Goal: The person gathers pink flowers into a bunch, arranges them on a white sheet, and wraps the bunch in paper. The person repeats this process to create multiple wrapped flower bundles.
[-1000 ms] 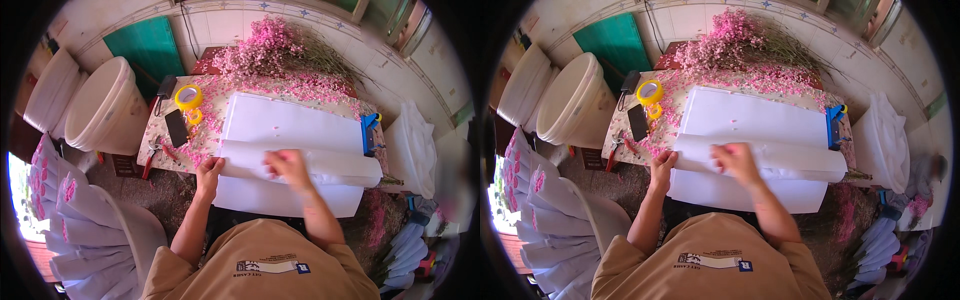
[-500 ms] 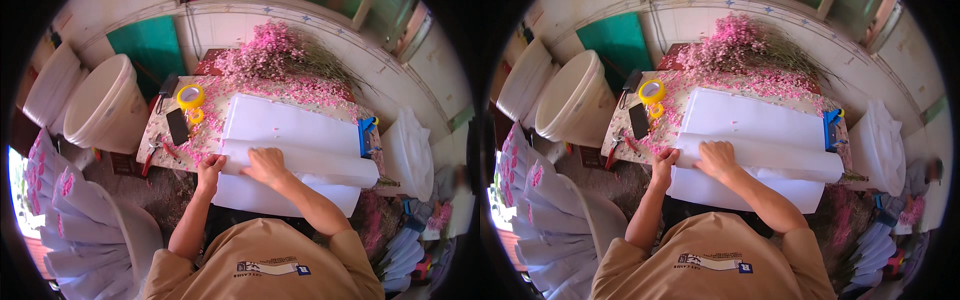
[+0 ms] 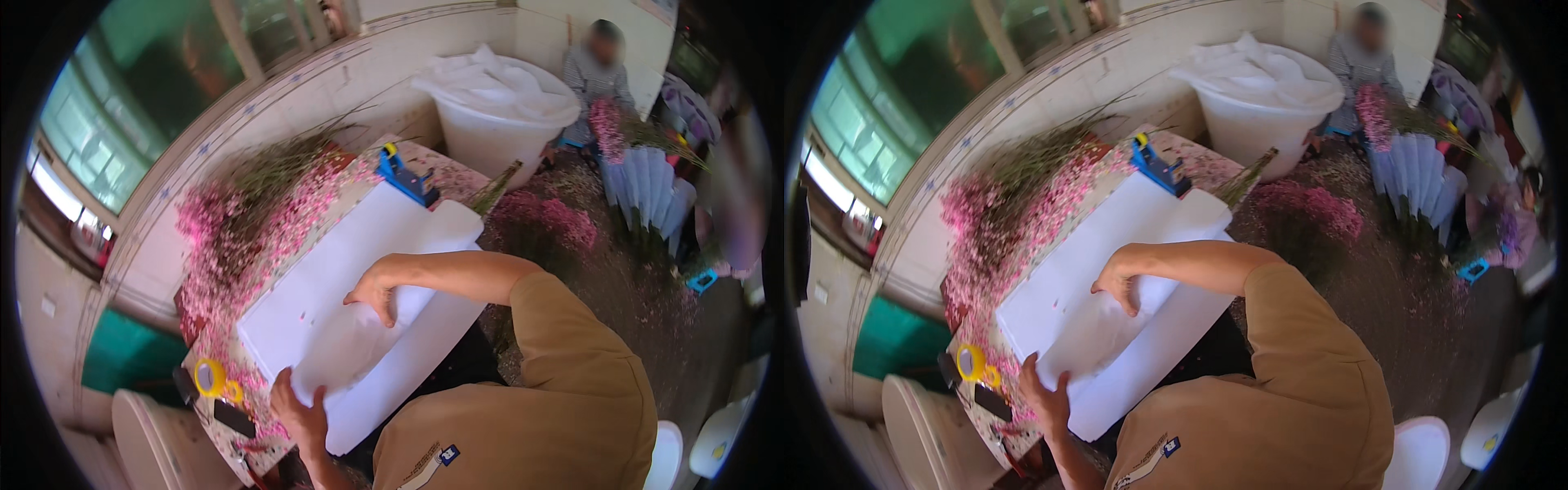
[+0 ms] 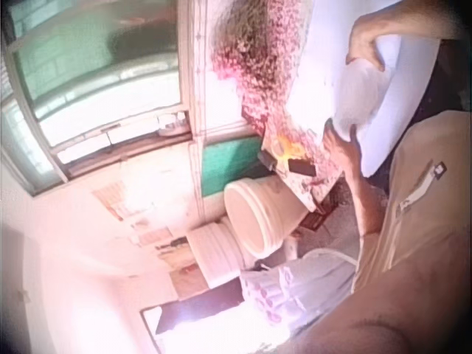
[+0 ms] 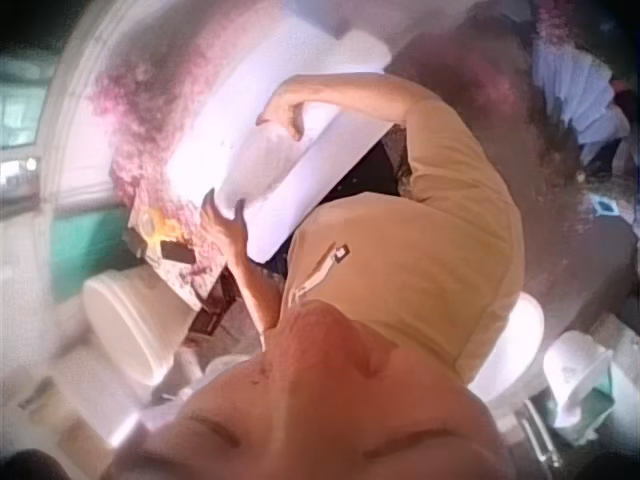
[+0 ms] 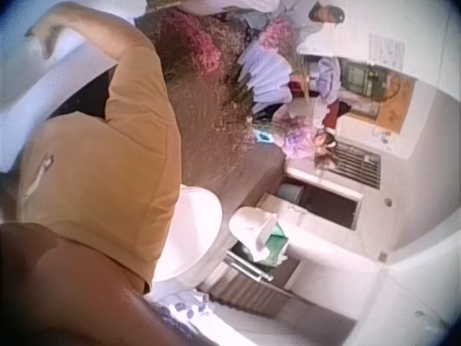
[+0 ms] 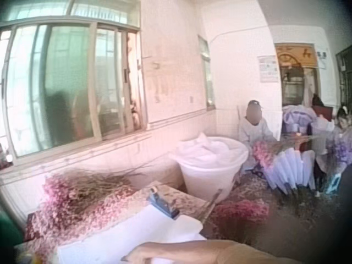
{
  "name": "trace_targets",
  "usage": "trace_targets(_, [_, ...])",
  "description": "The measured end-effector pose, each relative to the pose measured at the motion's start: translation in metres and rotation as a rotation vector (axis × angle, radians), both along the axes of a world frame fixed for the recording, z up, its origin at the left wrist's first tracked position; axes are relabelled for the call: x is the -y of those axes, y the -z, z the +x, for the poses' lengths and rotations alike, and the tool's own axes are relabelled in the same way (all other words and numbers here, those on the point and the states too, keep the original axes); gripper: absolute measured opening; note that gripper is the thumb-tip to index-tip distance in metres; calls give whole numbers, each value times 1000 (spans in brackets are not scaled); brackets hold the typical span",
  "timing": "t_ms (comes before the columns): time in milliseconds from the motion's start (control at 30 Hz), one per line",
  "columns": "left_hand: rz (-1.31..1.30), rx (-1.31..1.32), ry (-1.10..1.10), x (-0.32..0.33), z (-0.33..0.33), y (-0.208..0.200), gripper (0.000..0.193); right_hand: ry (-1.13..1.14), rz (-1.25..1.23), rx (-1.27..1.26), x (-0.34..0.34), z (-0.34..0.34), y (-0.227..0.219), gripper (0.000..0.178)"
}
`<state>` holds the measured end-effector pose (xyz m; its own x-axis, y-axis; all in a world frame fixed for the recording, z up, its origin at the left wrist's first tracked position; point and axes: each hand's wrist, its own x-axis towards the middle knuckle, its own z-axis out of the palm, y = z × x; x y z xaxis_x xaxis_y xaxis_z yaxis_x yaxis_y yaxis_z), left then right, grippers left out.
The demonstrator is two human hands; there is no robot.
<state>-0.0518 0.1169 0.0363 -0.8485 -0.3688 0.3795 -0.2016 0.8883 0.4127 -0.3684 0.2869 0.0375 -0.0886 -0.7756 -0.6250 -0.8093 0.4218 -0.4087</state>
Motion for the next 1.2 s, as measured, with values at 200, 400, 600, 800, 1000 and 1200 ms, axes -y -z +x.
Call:
trace_targets(200, [93, 653, 360, -38, -133, -13, 102, -63, -108, -193, -40, 10, -25, 100])
trace_targets(400, [188, 785, 400, 2, -169, -8, 97, -122, -342, -299, -20, 3, -8, 77])
trace_targets(600, [188, 774, 347, 86, -162, -20, 83, -94, -397, -357, 9, -11, -3, 62])
trace_targets(800, [80, 798, 305, 84, -169, -13, 82, 3, -321, -393, -48, -65, 17, 45])
trace_targets(1000, [-102, 677, 191, -25, -206, -5, 69, 37, -417, -454, -75, -57, 15, 28])
trace_targets(1200, [-500, 172, 252, -39, -160, 58, 55, 230, -604, -654, -124, -33, 65, 23])
